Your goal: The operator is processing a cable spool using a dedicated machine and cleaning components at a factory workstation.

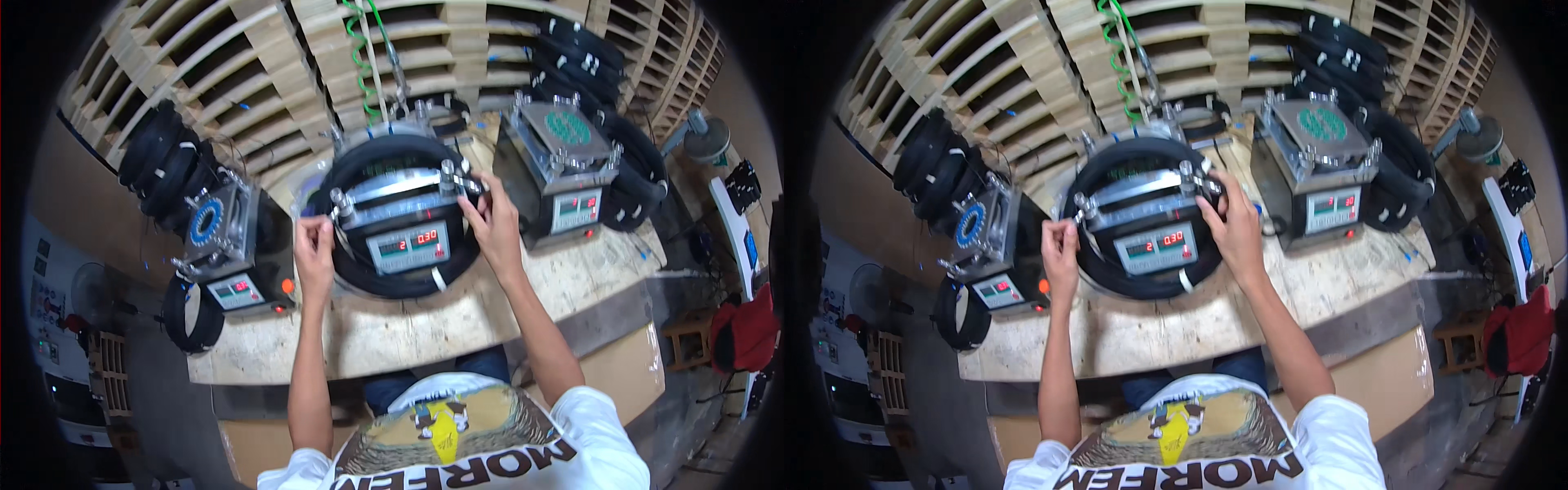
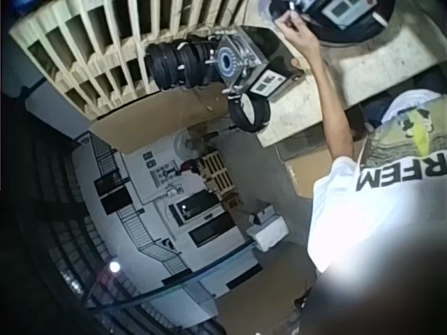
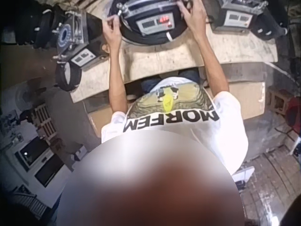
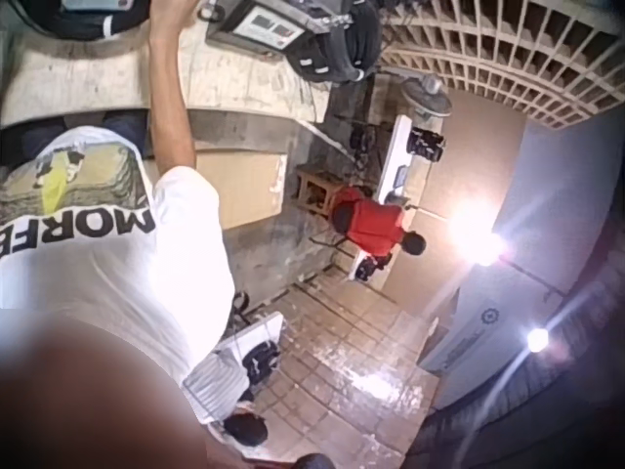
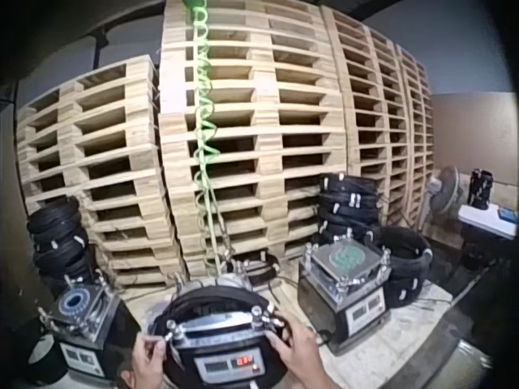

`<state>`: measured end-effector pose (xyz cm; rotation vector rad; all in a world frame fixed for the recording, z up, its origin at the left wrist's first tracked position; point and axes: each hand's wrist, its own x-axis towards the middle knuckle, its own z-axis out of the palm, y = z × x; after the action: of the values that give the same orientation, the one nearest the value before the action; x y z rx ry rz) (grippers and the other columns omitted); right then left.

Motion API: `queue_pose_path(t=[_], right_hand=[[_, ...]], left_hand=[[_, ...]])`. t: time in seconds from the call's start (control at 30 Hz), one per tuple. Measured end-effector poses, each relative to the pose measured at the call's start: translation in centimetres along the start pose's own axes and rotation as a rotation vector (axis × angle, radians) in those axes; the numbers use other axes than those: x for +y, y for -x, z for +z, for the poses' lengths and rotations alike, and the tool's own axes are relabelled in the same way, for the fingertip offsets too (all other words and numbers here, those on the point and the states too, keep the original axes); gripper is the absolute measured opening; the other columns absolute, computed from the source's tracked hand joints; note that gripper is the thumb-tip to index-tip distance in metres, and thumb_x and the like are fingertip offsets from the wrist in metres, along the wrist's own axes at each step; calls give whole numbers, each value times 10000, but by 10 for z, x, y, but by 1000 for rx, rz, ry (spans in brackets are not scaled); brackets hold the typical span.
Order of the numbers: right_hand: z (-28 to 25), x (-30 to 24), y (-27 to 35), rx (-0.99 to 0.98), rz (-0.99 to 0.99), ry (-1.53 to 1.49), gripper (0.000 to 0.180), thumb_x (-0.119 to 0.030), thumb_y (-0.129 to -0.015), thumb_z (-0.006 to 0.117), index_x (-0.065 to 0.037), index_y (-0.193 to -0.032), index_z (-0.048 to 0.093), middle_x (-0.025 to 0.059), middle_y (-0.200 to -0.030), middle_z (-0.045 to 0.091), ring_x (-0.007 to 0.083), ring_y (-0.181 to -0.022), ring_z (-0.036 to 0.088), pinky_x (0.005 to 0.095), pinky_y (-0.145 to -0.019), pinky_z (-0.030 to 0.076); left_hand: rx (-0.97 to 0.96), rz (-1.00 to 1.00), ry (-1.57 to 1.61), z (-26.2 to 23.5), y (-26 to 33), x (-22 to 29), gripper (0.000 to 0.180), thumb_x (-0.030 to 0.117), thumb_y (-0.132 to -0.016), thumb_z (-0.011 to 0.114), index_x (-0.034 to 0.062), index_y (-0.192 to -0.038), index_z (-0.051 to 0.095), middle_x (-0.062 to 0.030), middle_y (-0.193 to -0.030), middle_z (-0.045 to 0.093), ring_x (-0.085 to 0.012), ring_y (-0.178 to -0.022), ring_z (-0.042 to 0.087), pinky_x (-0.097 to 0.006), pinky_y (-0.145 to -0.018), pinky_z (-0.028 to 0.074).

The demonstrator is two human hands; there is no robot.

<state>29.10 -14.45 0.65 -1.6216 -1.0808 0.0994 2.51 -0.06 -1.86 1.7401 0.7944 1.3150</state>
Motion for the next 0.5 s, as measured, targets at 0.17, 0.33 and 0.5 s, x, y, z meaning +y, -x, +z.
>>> queue_pose_path(t=[0.17,0.33,0.5], right_hand=[[28,12,49,-67,-294,167,341,-79,-798,766,-42,-1085,585,138,-974,547,346,-899,569,420,-791,455],[44,14,67,-107,-293,506,473,-167,-783,780,-107,-1189,546,105,-962,484,285,-914,504,406,-767,363],[52,7,76,-86,-243,623,651,-185,-764,801,-137,-1333,489,109,-986,481,280,-937,489,402,-760,341]], left_hand=[[5,31,-60,-6,-4,-2,198,218,-1030,586,25,-998,560,28,-771,503,-45,-680,442,-217,-605,370],[4,60,-31,-4,-7,-5,208,225,-1029,591,21,-999,559,25,-766,509,-51,-679,449,-219,-609,379],[-17,39,-4,-7,-2,-3,223,240,-1025,603,22,-1000,558,19,-772,535,-50,-691,466,-217,-615,384]])
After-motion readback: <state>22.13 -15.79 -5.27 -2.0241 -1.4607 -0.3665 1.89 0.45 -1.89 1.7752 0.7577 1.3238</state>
